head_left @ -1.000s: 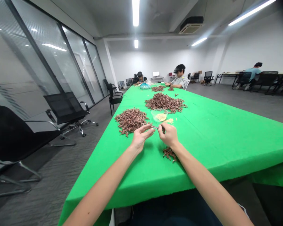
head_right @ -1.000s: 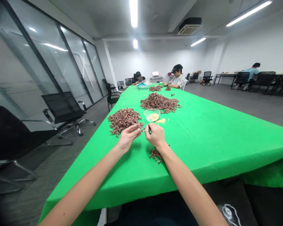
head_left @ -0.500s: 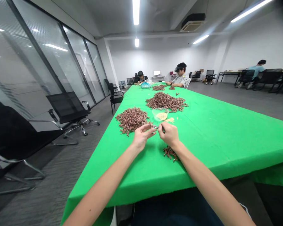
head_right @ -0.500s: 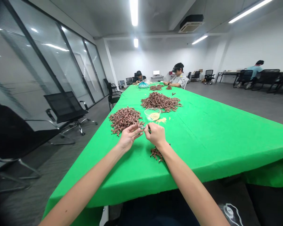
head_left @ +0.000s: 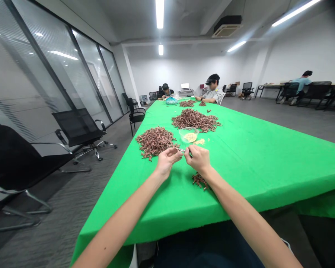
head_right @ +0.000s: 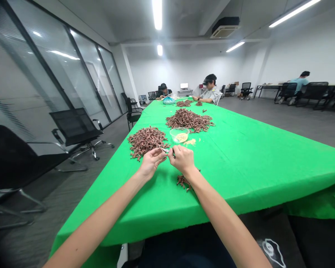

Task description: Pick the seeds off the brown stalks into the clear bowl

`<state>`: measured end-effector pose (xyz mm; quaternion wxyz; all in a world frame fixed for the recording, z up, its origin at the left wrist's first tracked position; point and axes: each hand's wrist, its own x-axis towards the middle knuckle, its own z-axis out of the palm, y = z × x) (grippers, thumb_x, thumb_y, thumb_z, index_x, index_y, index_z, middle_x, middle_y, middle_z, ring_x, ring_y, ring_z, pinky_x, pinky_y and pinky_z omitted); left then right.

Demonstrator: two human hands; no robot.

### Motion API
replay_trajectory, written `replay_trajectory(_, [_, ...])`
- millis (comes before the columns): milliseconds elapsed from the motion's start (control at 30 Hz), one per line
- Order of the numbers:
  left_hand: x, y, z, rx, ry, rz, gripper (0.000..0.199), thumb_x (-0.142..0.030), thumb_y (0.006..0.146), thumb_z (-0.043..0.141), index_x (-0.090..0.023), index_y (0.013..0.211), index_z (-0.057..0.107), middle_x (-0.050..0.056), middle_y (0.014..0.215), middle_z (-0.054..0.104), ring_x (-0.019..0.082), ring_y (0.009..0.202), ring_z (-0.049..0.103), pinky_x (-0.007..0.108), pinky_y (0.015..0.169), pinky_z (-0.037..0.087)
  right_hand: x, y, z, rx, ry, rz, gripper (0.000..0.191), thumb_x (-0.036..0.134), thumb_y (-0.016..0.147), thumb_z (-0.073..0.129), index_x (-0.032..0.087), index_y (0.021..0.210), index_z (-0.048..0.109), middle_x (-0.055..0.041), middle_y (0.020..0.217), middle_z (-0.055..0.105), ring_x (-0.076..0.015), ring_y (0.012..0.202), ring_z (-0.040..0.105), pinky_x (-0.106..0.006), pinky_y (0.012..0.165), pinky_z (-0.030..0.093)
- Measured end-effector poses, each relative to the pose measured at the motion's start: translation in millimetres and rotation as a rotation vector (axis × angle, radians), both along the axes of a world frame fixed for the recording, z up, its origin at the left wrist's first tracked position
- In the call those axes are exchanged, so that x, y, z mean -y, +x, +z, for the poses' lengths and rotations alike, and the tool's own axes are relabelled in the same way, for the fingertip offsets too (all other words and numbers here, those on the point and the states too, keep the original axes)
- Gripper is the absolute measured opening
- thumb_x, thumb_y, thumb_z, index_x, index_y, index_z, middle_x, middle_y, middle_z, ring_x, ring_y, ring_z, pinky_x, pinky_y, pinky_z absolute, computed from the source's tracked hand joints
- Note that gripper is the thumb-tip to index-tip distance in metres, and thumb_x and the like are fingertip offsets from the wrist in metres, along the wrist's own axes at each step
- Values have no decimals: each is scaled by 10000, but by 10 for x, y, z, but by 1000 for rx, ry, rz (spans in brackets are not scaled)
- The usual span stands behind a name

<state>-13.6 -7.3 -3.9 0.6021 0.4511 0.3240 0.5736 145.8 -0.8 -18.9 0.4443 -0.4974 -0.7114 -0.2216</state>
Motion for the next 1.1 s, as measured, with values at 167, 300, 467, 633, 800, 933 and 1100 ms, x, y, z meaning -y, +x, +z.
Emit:
replay_trajectory(167, [0,-5,26,-6,-3,-8,401,-236,554,910,-146,890,711,50,939,727,164,854,676,326,877,510,18,-8,21,-115,-22,85,293,304,930,453,181,711,603,-50,661,622,-142,602,521,-275,582,291])
replay_trajectory(300, [-35,-37,14,20,9,-33,423,-230,596,890,-156,977,722,73,1038,731,169,908,688,336,926,503,18,10,63,-398,-105,204,350,298,950,402,190,656,558,-20,588,567,-128,529,468,-268,572,320])
replay_trajectory(467, [-78,-61,-18,27,74,-90,467,-195,627,867,-165,1065,708,68,1002,738,164,946,683,317,969,474,10,47,87,-460,-161,317,390,342,954,394,197,617,528,-3,550,515,-123,505,431,-274,551,310])
replay_trajectory(633, [-97,-65,-21,-30,163,-108,484,-175,640,849,-158,1098,693,80,1005,732,186,1006,663,336,991,460,20,34,85,-397,-177,335,370,334,934,412,194,615,538,10,531,472,-113,493,402,-273,538,282])
replay_trajectory(800, [-109,-84,-31,-62,203,-104,460,-186,659,838,-161,1093,687,86,999,732,197,1003,661,352,983,462,22,45,88,-393,-180,332,383,327,928,425,194,578,508,20,506,446,-105,473,373,-275,527,269])
replay_trajectory(933, [-110,-82,-31,-87,218,-113,445,-201,665,836,-149,1080,684,96,990,733,204,1005,663,367,998,455,18,51,89,-385,-173,319,384,314,922,434,192,566,509,18,501,455,-103,471,366,-273,526,267])
replay_trajectory(1100, [-101,-77,-20,-190,88,-51,432,-254,650,848,-125,1024,675,113,959,738,207,867,701,368,871,524,-18,61,59,-378,-177,300,365,306,915,449,185,580,529,20,509,457,-100,478,377,-264,534,271])
